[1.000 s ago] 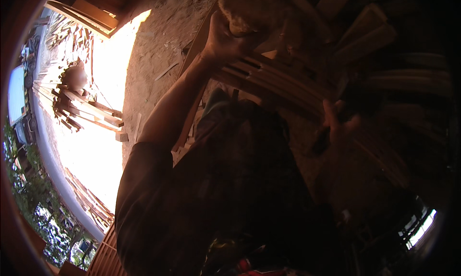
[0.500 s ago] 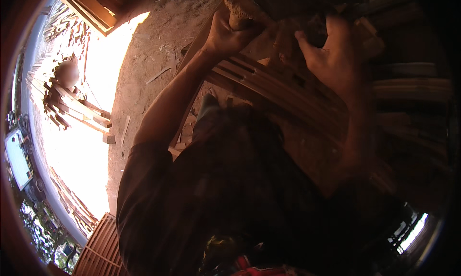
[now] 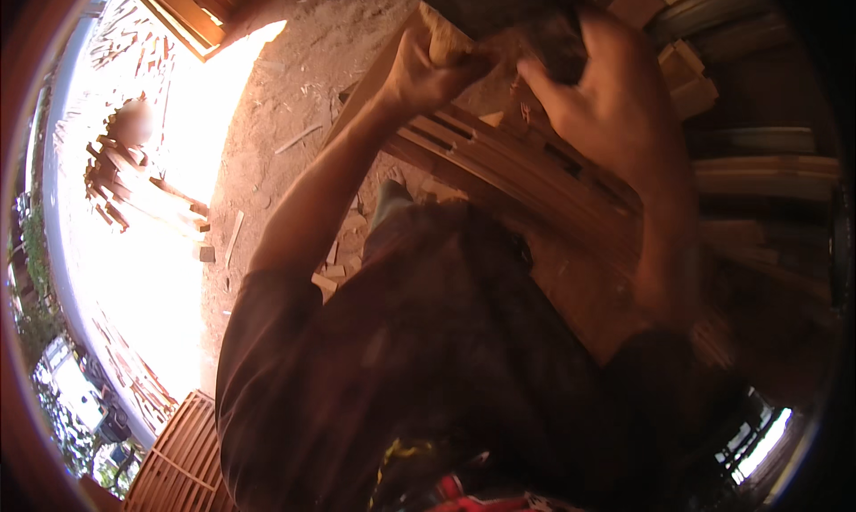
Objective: The person uses a chisel and mallet to carve a groove into a wooden plank, then inspects and repositions the plank. They later use a hand saw to cut a piece of wood and continue chiseling another plank.
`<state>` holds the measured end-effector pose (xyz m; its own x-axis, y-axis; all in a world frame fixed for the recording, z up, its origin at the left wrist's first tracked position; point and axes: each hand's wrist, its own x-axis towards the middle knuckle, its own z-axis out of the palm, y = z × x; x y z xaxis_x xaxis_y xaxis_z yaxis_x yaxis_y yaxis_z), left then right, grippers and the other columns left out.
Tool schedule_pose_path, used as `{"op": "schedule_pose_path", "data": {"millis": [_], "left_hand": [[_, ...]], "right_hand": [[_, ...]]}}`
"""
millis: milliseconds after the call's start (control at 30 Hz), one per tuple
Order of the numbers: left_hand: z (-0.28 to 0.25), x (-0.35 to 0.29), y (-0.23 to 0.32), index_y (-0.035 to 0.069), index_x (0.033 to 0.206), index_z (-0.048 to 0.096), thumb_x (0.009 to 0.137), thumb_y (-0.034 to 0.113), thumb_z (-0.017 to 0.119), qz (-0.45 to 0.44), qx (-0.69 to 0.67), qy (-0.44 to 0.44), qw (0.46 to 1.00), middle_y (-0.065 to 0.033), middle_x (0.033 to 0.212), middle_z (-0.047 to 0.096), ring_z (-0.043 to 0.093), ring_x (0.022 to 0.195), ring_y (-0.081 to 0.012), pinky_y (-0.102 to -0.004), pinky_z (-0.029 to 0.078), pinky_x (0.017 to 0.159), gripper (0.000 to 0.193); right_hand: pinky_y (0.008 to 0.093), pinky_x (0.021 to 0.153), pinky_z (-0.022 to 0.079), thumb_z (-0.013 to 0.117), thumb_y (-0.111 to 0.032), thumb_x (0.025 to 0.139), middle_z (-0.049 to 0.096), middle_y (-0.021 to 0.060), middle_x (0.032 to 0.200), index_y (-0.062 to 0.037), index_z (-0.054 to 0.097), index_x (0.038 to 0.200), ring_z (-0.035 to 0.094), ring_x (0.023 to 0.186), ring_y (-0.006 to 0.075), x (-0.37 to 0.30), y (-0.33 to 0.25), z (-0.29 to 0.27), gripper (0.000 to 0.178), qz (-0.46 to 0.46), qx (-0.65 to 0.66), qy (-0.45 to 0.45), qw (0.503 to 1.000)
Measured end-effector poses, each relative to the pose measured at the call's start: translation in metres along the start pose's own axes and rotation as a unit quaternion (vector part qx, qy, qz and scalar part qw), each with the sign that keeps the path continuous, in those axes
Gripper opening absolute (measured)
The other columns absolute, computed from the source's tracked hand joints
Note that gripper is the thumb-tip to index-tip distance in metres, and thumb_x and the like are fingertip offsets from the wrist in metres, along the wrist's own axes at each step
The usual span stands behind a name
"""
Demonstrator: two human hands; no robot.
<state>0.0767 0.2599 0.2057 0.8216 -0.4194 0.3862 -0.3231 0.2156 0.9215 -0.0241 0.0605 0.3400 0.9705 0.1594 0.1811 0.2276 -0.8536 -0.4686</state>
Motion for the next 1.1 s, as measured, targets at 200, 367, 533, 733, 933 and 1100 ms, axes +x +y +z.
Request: {"op": "schedule_pose_path", "data": {"millis": [200, 367, 533, 733, 933, 1100], "left_hand": [[-0.057, -0.041, -0.017, 0.002, 0.101, 0.069, 0.094, 0.015, 0.070, -0.011, 0.023, 0.050, 0.998, -0.0053, 0.076, 0.068, 0.065, 0.062, -0.0182, -0.0303, 0.052, 0.058, 0.015], [-0.114, -0.028, -0.028, 0.018, 0.070, 0.034, 0.101, 0.017, 0.055, -0.161, -0.253, 0.399, 0.866, 0.0017, 0.058, 0.028, 0.029, 0.046, -0.0145, -0.0338, 0.033, 0.049, 0.038], [-0.054, -0.016, -0.030, 0.002, 0.095, 0.062, 0.103, 0.014, 0.058, 0.022, -0.061, 0.210, 0.976, -0.0004, 0.065, 0.043, 0.046, 0.052, -0.0144, -0.0334, 0.042, 0.051, 0.015], [-0.033, -0.003, 0.009, -0.007, 0.130, 0.064, 0.096, -0.011, 0.060, 0.193, 0.020, 0.029, 0.981, -0.0097, 0.084, 0.057, 0.058, 0.060, -0.0183, -0.0321, 0.048, 0.047, 0.035], [-0.039, -0.002, 0.030, -0.004, 0.085, 0.063, 0.095, -0.005, 0.061, 0.055, -0.022, 0.114, 0.992, -0.0056, 0.060, 0.053, 0.051, 0.049, -0.0151, -0.0304, 0.041, 0.044, 0.010], [-0.020, -0.008, 0.026, 0.006, 0.072, 0.054, 0.095, 0.007, 0.063, -0.047, 0.024, 0.166, 0.985, -0.0064, 0.054, 0.052, 0.046, 0.043, -0.0162, -0.0299, 0.036, 0.045, 0.026]], "right_hand": [[0.0411, 0.076, 0.056, 0.084, -0.014, 0.087, 0.072, 0.0105, 0.085, 0.0009, 0.072, 0.106, 0.070, 0.079, 0.0266, -0.068, 0.062, 0.011, 0.027, 0.173, 0.109, 0.049, 0.978], [0.0328, 0.060, 0.052, 0.085, -0.011, 0.085, 0.063, 0.0045, 0.080, -0.0018, 0.063, 0.101, 0.063, 0.064, 0.0166, -0.140, 0.082, 0.039, 0.028, 0.394, 0.244, 0.050, 0.885], [0.0260, 0.048, 0.044, 0.084, -0.010, 0.087, 0.059, 0.0029, 0.076, -0.0047, 0.057, 0.098, 0.054, 0.054, 0.0081, -0.188, 0.098, 0.068, 0.029, 0.476, 0.339, 0.076, 0.808], [0.0274, 0.050, 0.042, 0.084, -0.010, 0.088, 0.057, 0.0002, 0.073, -0.0045, 0.057, 0.102, 0.053, 0.055, 0.0078, -0.196, 0.095, 0.075, 0.031, 0.505, 0.358, 0.096, 0.779], [0.0264, 0.051, 0.040, 0.084, -0.012, 0.089, 0.056, -0.0012, 0.073, -0.0041, 0.058, 0.104, 0.051, 0.055, 0.0064, -0.195, 0.092, 0.078, 0.031, 0.495, 0.386, 0.094, 0.773], [0.0255, 0.050, 0.039, 0.083, -0.012, 0.090, 0.056, -0.0014, 0.072, -0.0042, 0.058, 0.102, 0.050, 0.053, 0.0055, -0.185, 0.102, 0.085, 0.029, 0.458, 0.408, 0.072, 0.786]]}}
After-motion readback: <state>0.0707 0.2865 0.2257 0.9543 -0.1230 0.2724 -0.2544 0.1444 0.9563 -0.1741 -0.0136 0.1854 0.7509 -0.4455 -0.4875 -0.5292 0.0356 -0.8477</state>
